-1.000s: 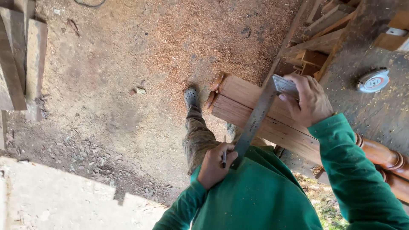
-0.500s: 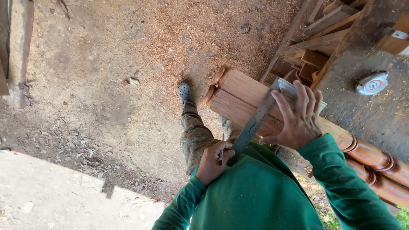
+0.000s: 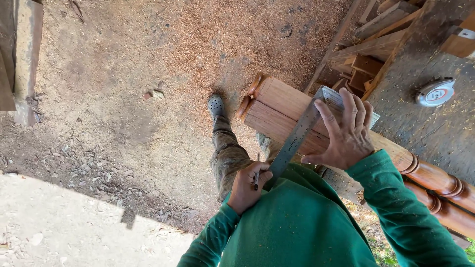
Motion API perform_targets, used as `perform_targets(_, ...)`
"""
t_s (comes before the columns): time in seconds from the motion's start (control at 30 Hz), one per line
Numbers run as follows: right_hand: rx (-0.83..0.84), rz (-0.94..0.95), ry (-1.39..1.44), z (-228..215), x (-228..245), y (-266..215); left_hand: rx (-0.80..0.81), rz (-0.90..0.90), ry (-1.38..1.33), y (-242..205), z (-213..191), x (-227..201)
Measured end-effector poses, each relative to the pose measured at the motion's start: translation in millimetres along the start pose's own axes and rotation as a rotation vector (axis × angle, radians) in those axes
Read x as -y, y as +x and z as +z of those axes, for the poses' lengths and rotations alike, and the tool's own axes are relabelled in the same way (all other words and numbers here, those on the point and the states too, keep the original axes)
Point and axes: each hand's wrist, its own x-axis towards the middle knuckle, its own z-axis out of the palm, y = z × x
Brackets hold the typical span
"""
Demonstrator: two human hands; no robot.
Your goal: Measuring and marking wooden furniture legs with a square ruler and pencil.
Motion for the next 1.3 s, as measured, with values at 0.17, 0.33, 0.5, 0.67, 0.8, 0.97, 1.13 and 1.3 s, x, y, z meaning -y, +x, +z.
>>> perform_targets(0.17, -0.021, -0.025, 0.000, 3.3, -2.7, 1.3, 0.002, -0.005, -0.012, -0.3, 0.1, 4.4)
perform_targets(0.33, -0.009, -0.030, 0.021, 2.8, -3.6, 2.1, -0.015, -0.009, -0.017, -0.6, 0.0, 5.6)
perform_targets(0.5, -0.005, -0.026, 0.053, 2.1, -3.1, 4.0, -0.008, 0.005, -0.029, -0.3, -0.3, 0.4)
perform_targets(0.67, 0.001, -0.022, 0.040, 4.5, -3.8, 2.6, -0.006, -0.011, -0.038, 0.2, -0.8, 2.0)
perform_targets(0.8, 0.023, -0.007, 0.057, 4.7, -3.7, 1.2, 0.005, -0.002, -0.055, 0.3, -1.6, 3.3)
perform_targets(0.97, 0.038, 0.000, 0.074, 3.1, -4.5, 1.4, 0.007, 0.022, -0.048, 1.1, -2.5, 1.0)
perform_targets(1.13, 0.049, 0.008, 0.075, 1.5, -4.0, 2.0, 0.007, 0.029, -0.035, -0.3, -1.5, 1.7)
perform_targets(1.3, 0.067, 0.025, 0.102, 0.8, -3.8, 2.0, 0.011, 0.027, -0.041, 0.3, -2.2, 4.1)
